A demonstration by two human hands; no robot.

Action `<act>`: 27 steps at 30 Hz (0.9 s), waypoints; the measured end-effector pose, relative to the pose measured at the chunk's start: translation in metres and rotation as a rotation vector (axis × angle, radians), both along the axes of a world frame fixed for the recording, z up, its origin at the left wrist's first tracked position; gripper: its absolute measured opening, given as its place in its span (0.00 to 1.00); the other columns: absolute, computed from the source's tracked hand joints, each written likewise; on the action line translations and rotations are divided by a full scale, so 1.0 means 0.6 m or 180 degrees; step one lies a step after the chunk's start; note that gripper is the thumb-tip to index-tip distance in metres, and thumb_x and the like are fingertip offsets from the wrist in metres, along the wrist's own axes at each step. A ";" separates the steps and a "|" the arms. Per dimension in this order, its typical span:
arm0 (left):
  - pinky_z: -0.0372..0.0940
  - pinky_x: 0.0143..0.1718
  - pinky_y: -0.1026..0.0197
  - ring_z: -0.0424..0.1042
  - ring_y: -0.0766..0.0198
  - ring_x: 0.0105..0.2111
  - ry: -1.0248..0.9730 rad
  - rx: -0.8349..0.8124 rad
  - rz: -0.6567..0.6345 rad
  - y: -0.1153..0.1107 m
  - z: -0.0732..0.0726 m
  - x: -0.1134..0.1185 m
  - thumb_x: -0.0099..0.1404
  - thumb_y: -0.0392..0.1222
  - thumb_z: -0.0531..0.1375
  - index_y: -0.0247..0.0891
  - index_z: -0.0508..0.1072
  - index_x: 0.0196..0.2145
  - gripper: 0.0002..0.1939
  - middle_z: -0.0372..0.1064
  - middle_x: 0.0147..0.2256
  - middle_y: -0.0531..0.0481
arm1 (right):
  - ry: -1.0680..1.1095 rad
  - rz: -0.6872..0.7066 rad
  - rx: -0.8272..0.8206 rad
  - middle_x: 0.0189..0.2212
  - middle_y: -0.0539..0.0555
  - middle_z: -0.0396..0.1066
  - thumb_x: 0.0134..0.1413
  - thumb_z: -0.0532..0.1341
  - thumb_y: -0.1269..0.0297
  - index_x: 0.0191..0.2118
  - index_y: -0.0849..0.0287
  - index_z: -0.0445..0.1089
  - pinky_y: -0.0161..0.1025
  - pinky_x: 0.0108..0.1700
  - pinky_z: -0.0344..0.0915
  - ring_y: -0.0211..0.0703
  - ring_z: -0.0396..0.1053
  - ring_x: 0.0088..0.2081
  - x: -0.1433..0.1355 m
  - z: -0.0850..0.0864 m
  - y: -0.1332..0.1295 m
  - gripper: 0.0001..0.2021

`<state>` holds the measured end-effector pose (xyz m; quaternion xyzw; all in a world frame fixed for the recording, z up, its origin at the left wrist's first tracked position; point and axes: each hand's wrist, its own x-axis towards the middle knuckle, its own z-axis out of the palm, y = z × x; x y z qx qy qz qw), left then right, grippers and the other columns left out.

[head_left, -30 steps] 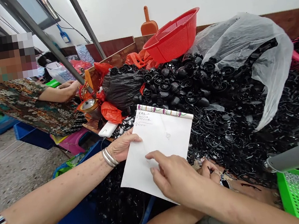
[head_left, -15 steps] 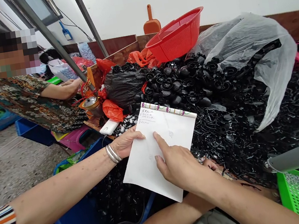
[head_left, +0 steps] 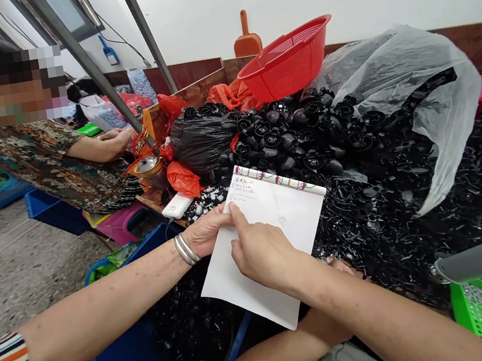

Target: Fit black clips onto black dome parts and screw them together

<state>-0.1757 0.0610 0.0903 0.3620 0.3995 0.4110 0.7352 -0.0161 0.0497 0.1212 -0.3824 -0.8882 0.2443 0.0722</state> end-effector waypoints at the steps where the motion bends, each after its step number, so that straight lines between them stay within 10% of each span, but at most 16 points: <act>1: 0.64 0.48 0.53 0.73 0.52 0.47 0.0000 -0.0006 0.0000 0.000 0.001 0.001 0.56 0.41 0.66 0.44 0.76 0.43 0.16 0.78 0.37 0.45 | -0.0015 0.0000 -0.0009 0.37 0.64 0.76 0.58 0.49 0.66 0.68 0.72 0.33 0.49 0.38 0.67 0.58 0.74 0.37 0.000 0.000 0.001 0.37; 27: 0.61 0.53 0.50 0.69 0.52 0.49 -0.0132 -0.0018 0.0198 -0.002 0.008 0.003 0.60 0.35 0.60 0.34 0.74 0.44 0.14 0.76 0.41 0.43 | 0.0088 -0.0057 0.0130 0.35 0.64 0.76 0.56 0.49 0.68 0.68 0.74 0.35 0.49 0.35 0.67 0.58 0.74 0.34 -0.001 -0.004 0.000 0.37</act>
